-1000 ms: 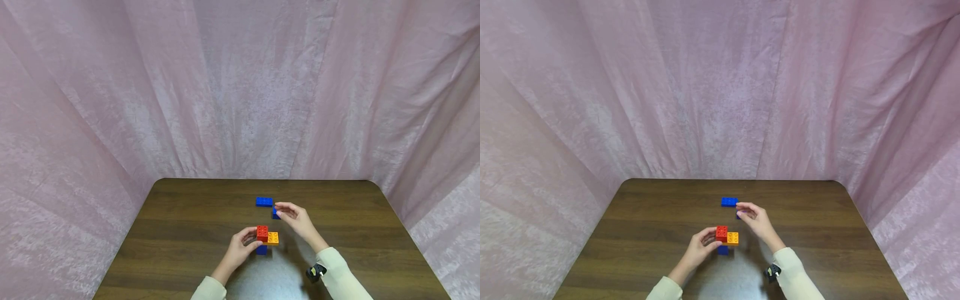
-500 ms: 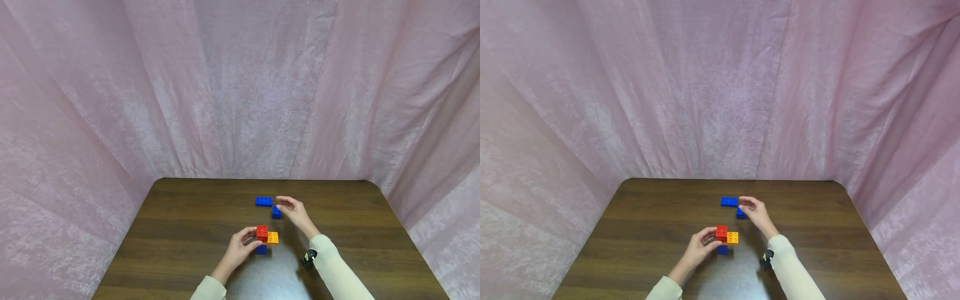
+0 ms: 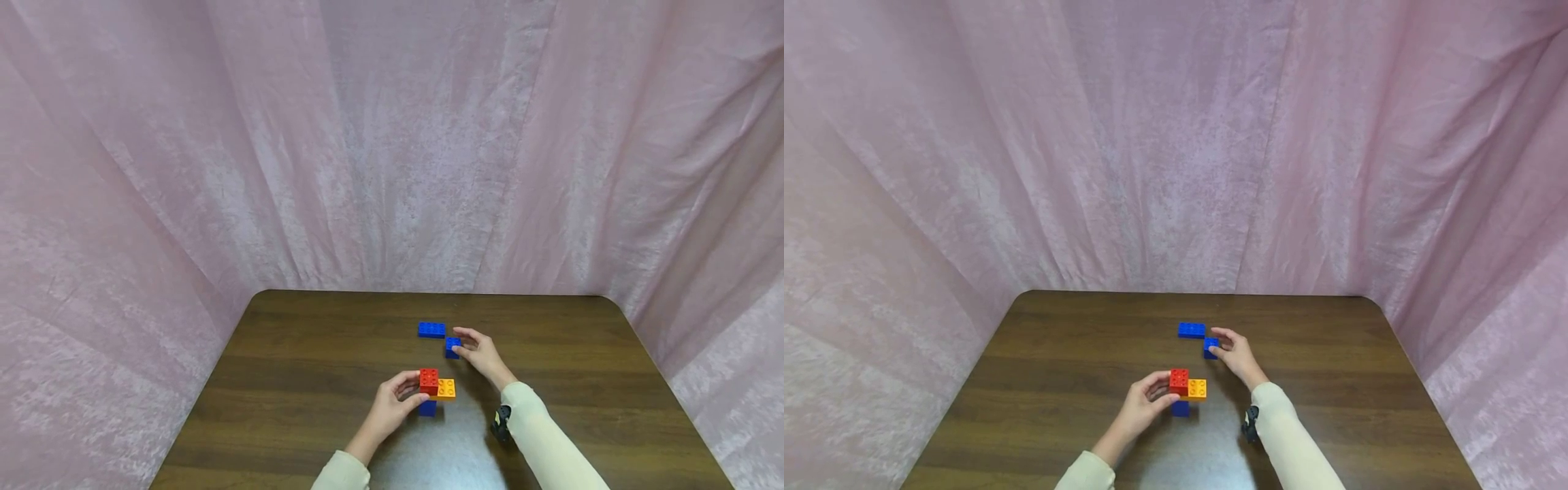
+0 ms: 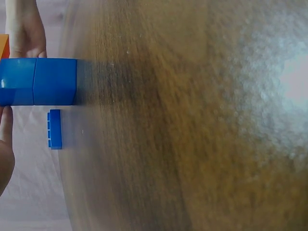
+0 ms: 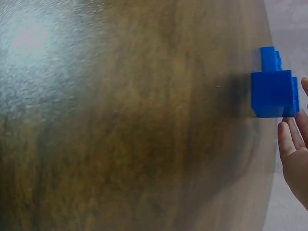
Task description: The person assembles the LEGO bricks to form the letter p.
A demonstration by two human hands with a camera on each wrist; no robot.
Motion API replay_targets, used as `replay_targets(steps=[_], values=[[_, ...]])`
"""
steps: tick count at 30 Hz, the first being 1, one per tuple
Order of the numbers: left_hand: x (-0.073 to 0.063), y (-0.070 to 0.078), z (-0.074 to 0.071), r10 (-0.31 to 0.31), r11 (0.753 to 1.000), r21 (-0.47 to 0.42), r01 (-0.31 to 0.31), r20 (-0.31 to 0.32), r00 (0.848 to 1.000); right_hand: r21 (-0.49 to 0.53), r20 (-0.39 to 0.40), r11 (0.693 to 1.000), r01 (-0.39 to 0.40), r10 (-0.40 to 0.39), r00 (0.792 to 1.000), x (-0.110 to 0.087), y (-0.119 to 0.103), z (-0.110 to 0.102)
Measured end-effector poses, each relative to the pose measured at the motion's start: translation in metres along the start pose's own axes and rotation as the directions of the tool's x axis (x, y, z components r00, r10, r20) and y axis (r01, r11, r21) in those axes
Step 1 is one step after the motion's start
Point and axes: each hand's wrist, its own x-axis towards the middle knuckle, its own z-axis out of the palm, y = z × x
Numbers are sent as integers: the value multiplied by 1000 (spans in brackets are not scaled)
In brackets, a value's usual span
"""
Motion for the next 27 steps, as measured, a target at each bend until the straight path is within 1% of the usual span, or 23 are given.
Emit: replay_targets(steps=[5, 12, 16, 22, 27], values=[[0, 0, 0, 12, 1000, 2, -12, -1, 1000, -5, -9, 1000, -23, 23, 1000, -1, 6, 3], [-1, -4, -1, 17, 1000, -2, -17, 2, 1000, -8, -29, 998, -62, 62, 998, -2, 10, 5], [-1, -4, 0, 10, 1000, 0, -10, -1, 1000, -18, -29, 998, -55, 54, 998, -3, 11, 4], [-1, -2, -1, 6, 1000, 9, -6, 0, 1000, -27, -26, 999, -37, 36, 999, -4, 6, 0], [-1, -2, -1, 46, 999, 14, -46, -2, 999, -33, 2, 999, -34, 34, 999, -4, 0, -3]])
